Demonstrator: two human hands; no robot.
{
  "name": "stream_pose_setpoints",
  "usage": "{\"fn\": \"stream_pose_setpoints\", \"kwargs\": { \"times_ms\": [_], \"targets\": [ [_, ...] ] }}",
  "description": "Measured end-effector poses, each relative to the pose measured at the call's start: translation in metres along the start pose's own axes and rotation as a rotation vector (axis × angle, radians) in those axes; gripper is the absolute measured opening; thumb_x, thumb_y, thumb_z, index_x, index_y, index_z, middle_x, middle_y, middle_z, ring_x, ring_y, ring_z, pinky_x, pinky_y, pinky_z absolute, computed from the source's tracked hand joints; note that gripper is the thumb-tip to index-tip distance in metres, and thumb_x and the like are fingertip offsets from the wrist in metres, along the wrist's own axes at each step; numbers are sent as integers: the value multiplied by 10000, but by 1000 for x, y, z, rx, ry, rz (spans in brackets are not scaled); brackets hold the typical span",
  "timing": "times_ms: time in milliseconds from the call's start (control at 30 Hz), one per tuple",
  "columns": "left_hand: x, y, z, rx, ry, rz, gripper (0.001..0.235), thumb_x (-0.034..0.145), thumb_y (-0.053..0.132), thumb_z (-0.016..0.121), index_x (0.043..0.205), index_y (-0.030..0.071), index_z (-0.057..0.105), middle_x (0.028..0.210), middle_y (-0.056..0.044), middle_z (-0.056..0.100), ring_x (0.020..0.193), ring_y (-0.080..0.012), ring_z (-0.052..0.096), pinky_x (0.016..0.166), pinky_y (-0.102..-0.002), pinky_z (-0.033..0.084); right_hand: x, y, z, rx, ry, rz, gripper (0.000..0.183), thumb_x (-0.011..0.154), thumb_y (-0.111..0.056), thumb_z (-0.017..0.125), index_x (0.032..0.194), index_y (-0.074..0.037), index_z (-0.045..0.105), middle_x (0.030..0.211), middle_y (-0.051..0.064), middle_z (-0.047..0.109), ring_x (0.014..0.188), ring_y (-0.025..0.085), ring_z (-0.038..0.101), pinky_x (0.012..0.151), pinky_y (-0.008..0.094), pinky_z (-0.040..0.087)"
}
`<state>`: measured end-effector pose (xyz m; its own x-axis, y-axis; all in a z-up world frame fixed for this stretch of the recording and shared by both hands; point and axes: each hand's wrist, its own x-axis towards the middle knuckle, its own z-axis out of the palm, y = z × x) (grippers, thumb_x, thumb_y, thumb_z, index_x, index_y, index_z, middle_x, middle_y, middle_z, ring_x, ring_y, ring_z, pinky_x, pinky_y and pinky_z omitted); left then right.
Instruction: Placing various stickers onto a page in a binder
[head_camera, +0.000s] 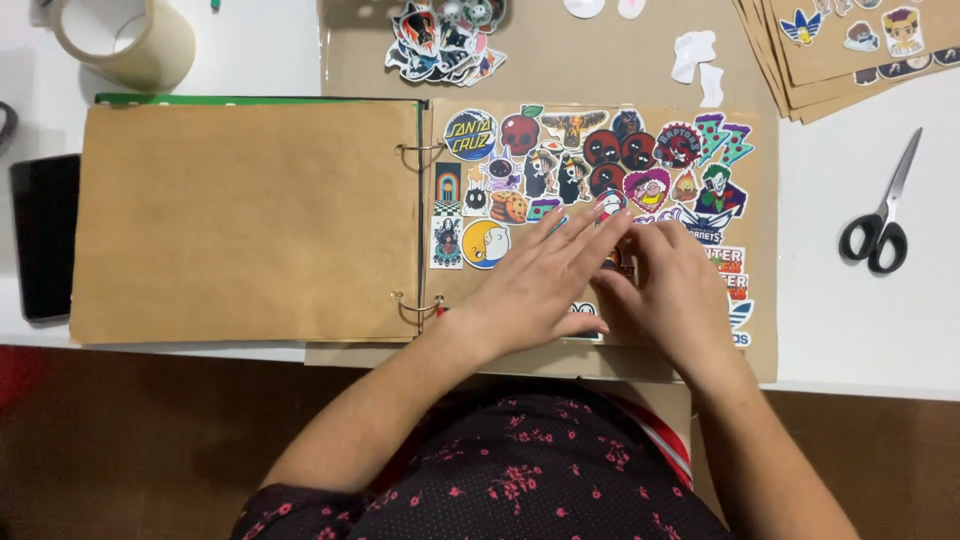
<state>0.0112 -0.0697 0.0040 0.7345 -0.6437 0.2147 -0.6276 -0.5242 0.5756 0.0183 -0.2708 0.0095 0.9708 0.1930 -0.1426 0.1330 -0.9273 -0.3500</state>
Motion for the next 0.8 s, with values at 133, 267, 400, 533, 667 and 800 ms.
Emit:
{"fn": "stream_pose_setpoints", "kwargs": {
  "times_ms": [133, 267, 400, 533, 667, 800],
  "targets": [
    [19, -17, 18, 42, -100, -54, 1332, 728, 368, 926, 1609, 38, -16, 1569, -170, 449, 1516, -357, 314, 1281, -533, 131, 6, -8, -2, 7, -93, 89, 382, 831, -387, 766, 1066, -119, 627, 1107, 75, 578, 1096, 366, 626, 885, 503, 517],
    [19, -23, 22, 30, -107, -67, 1348, 713, 413, 921, 1606, 23, -11, 1569, -167, 449, 1521, -326, 309, 1283, -503, 128, 10, -1, 3, 17, -117, 136, 298, 873, -348, 739, 1090, -172, 634, 1017, 78, 662, 1045, 379, 668, 864, 517, 518],
    [18, -26, 24, 2, -72, -58, 1415, 689, 460, 931, 1611, 35, -55, 1559, -127, 477, 1517, -315, 325, 1283, -487, 128, 10, -2, 6, 28, -94, 173, 204, 906, -360, 704, 1079, -252, 690, 968, 30, 727, 1020, 331, 693, 859, 486, 525],
    [17, -30, 26, -9, -64, -42, 1427, 665, 503, 925, 1612, 31, -33, 1553, -116, 486, 1516, -315, 324, 1285, -489, 137, 6, 1, 6, 71, -50, 175, 156, 895, -343, 724, 1024, -256, 719, 942, 8, 749, 993, 309, 707, 840, 466, 529],
    [16, -31, 27, -36, -50, -37, 1444, 657, 480, 937, 1611, 33, -51, 1558, -98, 481, 1512, -320, 327, 1281, -501, 143, 3, -2, 6, 115, -21, 154, 127, 874, -266, 737, 986, -208, 718, 909, 51, 759, 963, 344, 711, 829, 487, 525],
    [16, -28, 22, -50, -60, -47, 1437, 670, 414, 949, 1605, 29, -72, 1552, -101, 489, 1508, -329, 336, 1278, -502, 144, 1, -7, 2, 143, -32, 168, 120, 881, -243, 733, 973, -169, 714, 900, 83, 755, 953, 369, 705, 838, 495, 519]
  ]
}}
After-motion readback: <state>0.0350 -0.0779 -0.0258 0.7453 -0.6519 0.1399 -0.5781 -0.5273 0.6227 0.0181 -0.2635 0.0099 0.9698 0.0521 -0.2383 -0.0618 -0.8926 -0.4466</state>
